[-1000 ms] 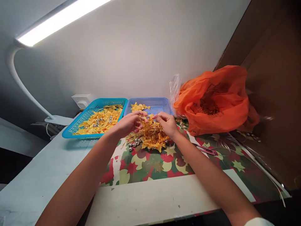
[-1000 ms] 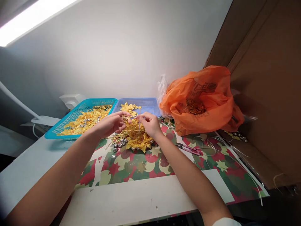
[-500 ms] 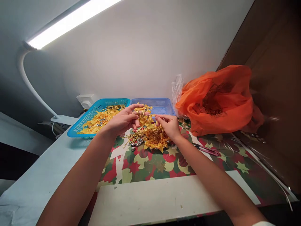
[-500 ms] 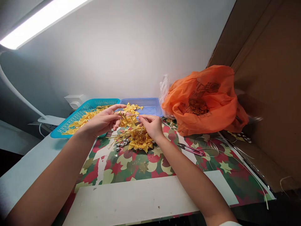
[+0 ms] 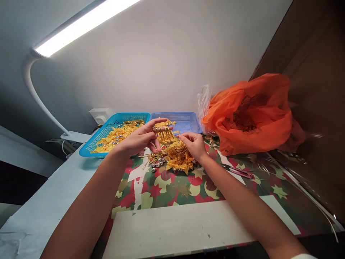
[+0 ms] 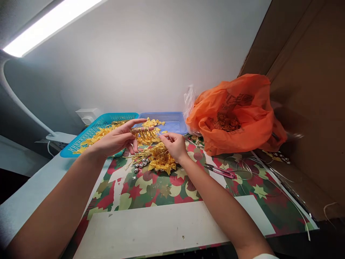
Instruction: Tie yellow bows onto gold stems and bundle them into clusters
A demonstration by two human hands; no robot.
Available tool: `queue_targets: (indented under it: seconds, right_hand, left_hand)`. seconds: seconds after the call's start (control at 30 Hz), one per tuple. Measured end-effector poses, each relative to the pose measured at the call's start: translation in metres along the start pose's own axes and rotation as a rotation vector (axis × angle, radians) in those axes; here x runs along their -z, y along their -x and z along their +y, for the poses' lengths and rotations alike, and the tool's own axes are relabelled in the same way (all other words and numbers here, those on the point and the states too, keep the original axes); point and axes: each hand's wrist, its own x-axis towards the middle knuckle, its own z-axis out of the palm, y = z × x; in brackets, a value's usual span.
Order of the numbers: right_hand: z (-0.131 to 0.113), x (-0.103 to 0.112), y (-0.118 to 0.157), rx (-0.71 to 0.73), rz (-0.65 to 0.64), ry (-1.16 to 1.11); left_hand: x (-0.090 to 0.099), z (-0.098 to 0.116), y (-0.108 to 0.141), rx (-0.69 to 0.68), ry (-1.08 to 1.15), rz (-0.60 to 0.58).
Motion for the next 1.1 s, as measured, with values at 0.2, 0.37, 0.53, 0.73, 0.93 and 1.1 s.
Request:
queue_targets:
  seconds: [0.2, 0.37, 0.53, 0.73, 0.93, 1.1]
  right_hand:
    - [0.001, 0.002, -0.001, -0.025, -0.034, 0.001]
    - [-0.001, 0.001, 0.0, -0.03, -0.049, 0.014]
    - [0.001, 0.0, -0.001, -0.05, -0.051, -0.02]
    - [0.001, -0.001, -0.001, -0.055, -0.082, 0.003]
    - [-0.004, -0.003, 0.001, -0.046, -0.135, 0.013]
    - [-0.008, -0.004, 0.002, -0.026, -0.173, 0.035]
  left_hand:
    - [0.005, -0.001, 0.001, -0.004, -0.078, 0.008]
    - [0.009, -0.003, 0.002, -0.011, -0.107, -0.012]
    - [0.005, -0.001, 0.003, 0.016, -0.132, -0.059]
    - [-0.001, 0.002, 0.003, 0.054, -0.126, -0.084]
    - [-0.002, 0.0, 0.004, 0.063, -0.174, -0.089]
    - [-0.007, -0.002, 0.004, 0.089, -0.189, -0.105]
